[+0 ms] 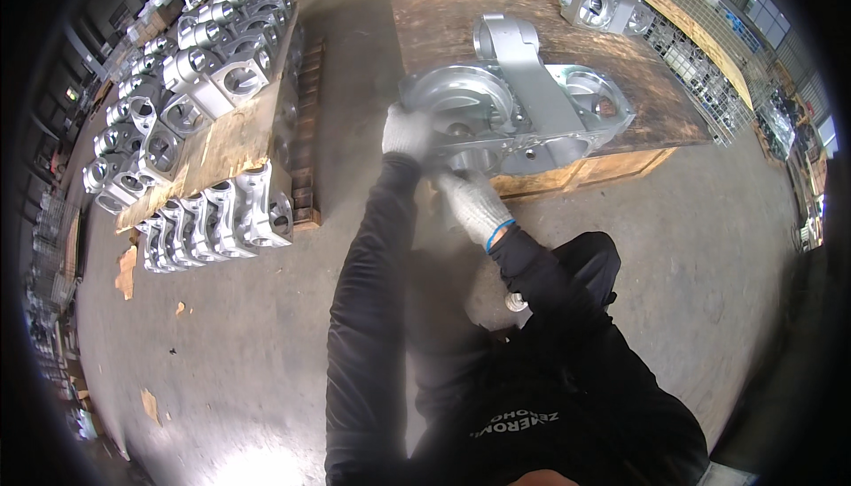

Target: The person deburrs and polishes a single metal casting on a wooden workbench. They use a hammer to tap edges, then rub the surfaces with a red abrasive block, rotating the part to treat multiple sides. The finished part is placed on a pallet with other similar castings.

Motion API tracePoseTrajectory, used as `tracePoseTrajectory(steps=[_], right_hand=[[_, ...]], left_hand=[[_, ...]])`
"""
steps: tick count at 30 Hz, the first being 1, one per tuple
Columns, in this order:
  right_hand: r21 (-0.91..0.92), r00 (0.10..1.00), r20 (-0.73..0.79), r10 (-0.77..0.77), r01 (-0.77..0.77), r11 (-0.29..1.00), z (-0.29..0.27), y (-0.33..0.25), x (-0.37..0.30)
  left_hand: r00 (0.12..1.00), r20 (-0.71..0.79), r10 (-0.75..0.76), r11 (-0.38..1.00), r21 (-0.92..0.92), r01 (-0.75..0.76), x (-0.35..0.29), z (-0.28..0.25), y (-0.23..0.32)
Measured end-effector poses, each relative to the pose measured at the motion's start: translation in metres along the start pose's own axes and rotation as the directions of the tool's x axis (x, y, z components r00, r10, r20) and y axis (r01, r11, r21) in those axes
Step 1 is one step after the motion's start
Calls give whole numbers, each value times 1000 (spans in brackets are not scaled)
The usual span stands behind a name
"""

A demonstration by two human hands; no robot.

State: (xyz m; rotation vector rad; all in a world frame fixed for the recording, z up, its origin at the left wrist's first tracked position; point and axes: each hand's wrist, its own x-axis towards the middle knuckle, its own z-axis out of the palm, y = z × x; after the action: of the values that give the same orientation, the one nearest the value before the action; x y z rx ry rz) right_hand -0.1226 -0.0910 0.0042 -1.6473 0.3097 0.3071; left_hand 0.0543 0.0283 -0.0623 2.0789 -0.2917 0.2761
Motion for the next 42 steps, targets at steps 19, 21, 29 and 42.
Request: tracePoseTrajectory(steps=[19,21,29,42], right_hand=[[266,981,-175,-79,124,956,-107,84,21],[282,968,-160,-192,231,931,-93,107,29],[-152,807,-226,-545,524,838,-67,121,24],[-485,731,-543,-412,128,865,-389,-50,92]], left_hand=[[969,-19,-248,961,-126,244,3,1,-2],[986,-31,-163,984,-73,161,3,1,-3],[935,40,-353,870,-353,344,9,-6,3],[889,88,-450,806,-389,446,-11,-29,56]])
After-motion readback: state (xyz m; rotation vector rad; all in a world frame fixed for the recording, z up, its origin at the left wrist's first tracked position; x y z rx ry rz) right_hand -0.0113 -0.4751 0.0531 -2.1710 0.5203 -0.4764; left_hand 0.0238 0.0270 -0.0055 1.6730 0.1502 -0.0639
